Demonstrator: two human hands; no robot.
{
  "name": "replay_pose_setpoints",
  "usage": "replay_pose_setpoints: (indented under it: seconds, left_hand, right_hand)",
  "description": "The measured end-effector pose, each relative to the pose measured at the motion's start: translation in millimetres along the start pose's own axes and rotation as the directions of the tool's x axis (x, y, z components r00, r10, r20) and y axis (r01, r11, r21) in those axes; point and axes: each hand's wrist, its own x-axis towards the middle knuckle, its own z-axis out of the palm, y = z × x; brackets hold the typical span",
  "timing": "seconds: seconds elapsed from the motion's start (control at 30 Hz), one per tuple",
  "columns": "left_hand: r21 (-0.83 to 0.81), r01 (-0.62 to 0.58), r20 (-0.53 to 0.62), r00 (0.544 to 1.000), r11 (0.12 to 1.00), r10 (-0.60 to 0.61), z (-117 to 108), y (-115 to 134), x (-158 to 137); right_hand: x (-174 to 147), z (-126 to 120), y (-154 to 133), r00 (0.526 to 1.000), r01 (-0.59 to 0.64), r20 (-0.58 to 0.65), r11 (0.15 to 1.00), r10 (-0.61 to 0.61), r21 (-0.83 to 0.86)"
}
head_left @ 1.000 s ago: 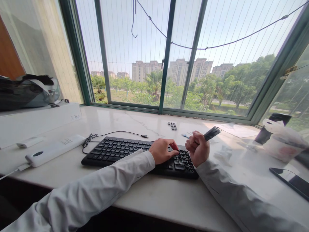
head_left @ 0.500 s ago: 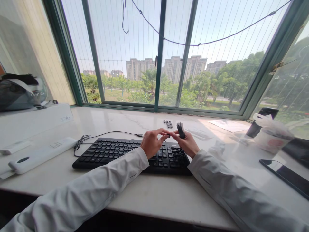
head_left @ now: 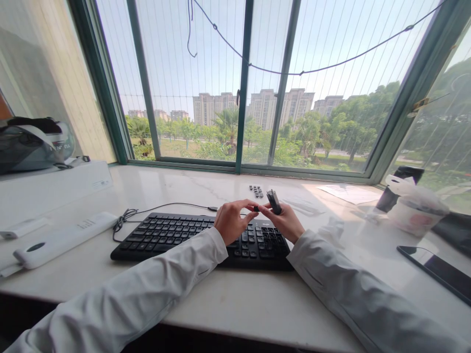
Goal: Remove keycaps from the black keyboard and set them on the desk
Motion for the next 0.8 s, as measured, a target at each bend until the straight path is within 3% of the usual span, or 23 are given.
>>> replay_pose_setpoints:
  seconds: [0.17, 0.37, 0.47, 0.57, 0.67, 0.8]
  left_hand:
    - [0.04, -0.048, -0.008, 0.999, 0.998, 0.048, 0, 0, 0]
    - [0.089, -0.075, 0.069, 0.995, 0.993, 0.069, -1, -2, 0]
    - [0.162, -0.044, 0.075, 0.997, 0.986, 0.032, -2, -4, 0]
    - [0.238, -0.01, 0.076, 0.997, 0.971, -0.009, -3, -8, 1]
    - [0.293, -0.001, 0.083, 0.996, 0.956, -0.024, -3, -11, 2]
    - [0.346, 0.001, 0.09, 0.995, 0.938, -0.035, -4, -10, 3]
  right_hand:
    - [-1, 1, -3, 1.0, 0.026, -0.014, 0.999, -0.026, -0.032]
    - [-2, 1, -4, 0.997, 0.054, -0.04, 0.962, -0.067, -0.267]
    - [-1, -3, -1, 0.999, 0.014, -0.034, 0.875, -0.035, -0.485]
    - [2, -11, 8, 0.997, -0.081, -0.061, 0.721, 0.053, -0.688]
    - [6, -20, 18, 0.988, -0.151, -0.091, 0.609, 0.128, -0.779]
    - [9, -27, 24, 0.98, -0.189, -0.121, 0.549, 0.157, -0.814]
